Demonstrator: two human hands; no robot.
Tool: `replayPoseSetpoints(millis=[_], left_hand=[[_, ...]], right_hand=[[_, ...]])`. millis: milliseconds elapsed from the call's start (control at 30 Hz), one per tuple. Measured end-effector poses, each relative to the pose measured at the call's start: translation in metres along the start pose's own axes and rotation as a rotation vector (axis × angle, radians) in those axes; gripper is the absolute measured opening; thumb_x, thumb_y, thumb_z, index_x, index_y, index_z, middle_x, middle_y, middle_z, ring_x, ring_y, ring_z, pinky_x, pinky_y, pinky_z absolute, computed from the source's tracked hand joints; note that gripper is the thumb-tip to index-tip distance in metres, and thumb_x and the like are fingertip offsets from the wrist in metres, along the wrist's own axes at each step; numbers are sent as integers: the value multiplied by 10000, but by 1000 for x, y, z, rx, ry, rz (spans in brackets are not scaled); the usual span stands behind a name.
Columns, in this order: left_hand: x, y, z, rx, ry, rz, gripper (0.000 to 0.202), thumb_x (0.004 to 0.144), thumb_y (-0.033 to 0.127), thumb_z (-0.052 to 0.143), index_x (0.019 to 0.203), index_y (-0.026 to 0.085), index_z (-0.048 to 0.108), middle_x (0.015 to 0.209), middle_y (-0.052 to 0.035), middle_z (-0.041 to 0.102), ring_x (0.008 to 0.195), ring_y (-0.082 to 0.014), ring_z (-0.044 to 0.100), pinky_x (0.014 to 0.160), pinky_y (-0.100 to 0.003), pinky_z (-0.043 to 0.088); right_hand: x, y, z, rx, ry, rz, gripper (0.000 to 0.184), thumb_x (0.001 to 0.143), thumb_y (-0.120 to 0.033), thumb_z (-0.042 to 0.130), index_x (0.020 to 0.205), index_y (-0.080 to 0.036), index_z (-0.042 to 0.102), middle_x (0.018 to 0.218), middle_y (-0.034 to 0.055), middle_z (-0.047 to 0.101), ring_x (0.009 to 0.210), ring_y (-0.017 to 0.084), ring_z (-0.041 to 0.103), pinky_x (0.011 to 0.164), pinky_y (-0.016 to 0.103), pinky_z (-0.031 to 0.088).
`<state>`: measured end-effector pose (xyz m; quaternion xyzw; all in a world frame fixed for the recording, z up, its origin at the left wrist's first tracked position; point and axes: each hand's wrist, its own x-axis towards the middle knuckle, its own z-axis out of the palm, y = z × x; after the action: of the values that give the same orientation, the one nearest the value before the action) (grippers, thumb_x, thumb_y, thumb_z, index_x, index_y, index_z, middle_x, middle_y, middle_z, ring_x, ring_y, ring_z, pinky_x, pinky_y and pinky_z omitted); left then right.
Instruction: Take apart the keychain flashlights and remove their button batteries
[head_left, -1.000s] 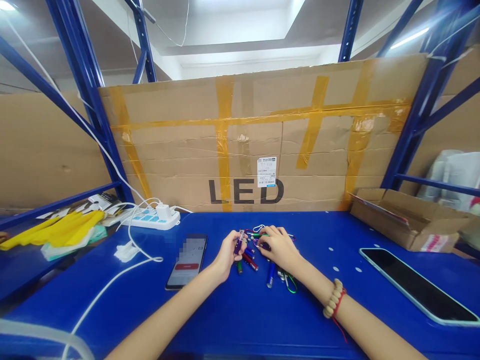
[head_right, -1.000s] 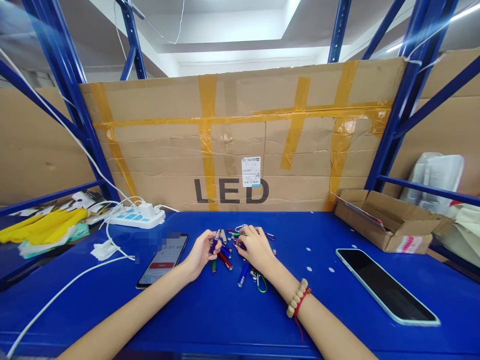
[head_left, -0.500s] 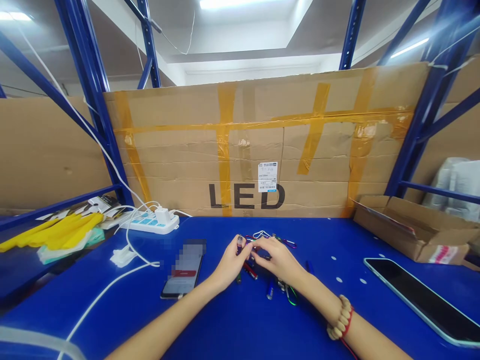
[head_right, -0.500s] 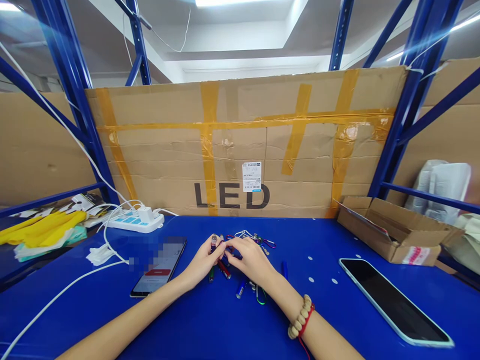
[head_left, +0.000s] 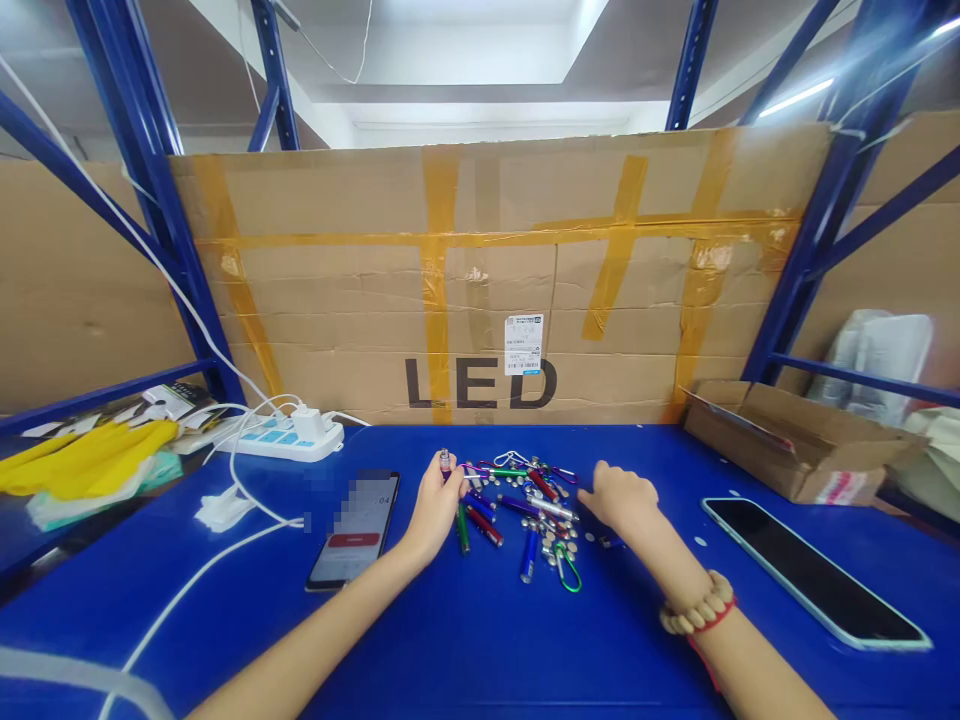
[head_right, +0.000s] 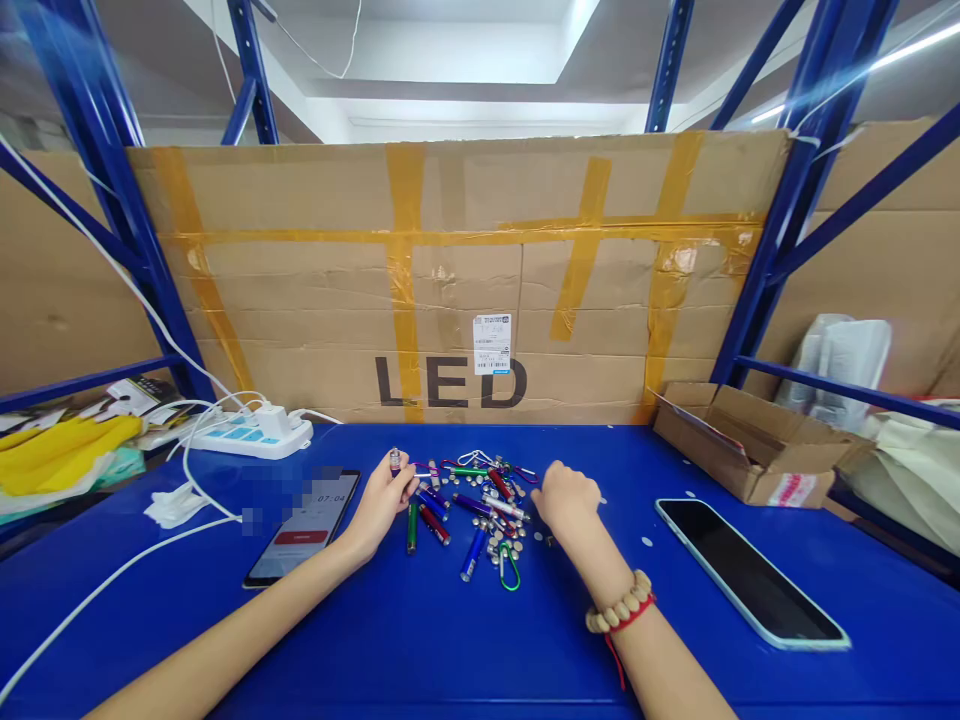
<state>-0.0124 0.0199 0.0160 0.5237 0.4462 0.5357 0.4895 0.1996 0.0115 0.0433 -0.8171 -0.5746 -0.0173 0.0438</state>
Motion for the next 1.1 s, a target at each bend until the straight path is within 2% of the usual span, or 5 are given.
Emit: replayPoseSetpoints(millis=[167,333,533,700,1100], left_hand=[[-5,6,5,-24,-23,-66,141,718,228,469,720,207,330,538,76,387,459,-52,330,434,-161,199],[-6,5,6,-56,-26,-107,123,697,237,455,727,205,339,513,79,377,439,-47,315,410,-155,178],[-6,1,5,-69,-59,-113,141,679,257,468,720,204,344,511,77,391,425,-43,303,398,-152,183],[-8,1,7,-111,-101,-143,158,650,249,477,712,207,338,494,77,392,422,-47,307,395,-153,171],[4,6,-3,7,-103,51,142,685,180,451,705,209,313,517,78,378,462,-63,333,445,-179,214]], right_hand=[[3,8,-10,-62,-166,62,423,801,-388,540,1129,-121,557,1065,179,634,1049,273,589,811,356,438],[1,22,-26,22,-367,-5,484,704,-585,578,923,-156,620,1015,142,646,966,290,613,752,370,461],[11,42,-14,229,-528,-98,413,535,-331,781,877,-179,607,777,28,649,576,145,592,485,235,434],[14,27,-5,78,-284,-198,171,743,-275,630,899,-205,639,856,45,674,752,186,644,600,258,441],[4,-8,7,236,183,-344,328,895,-435,366,924,-257,640,933,28,696,864,230,640,587,261,372]])
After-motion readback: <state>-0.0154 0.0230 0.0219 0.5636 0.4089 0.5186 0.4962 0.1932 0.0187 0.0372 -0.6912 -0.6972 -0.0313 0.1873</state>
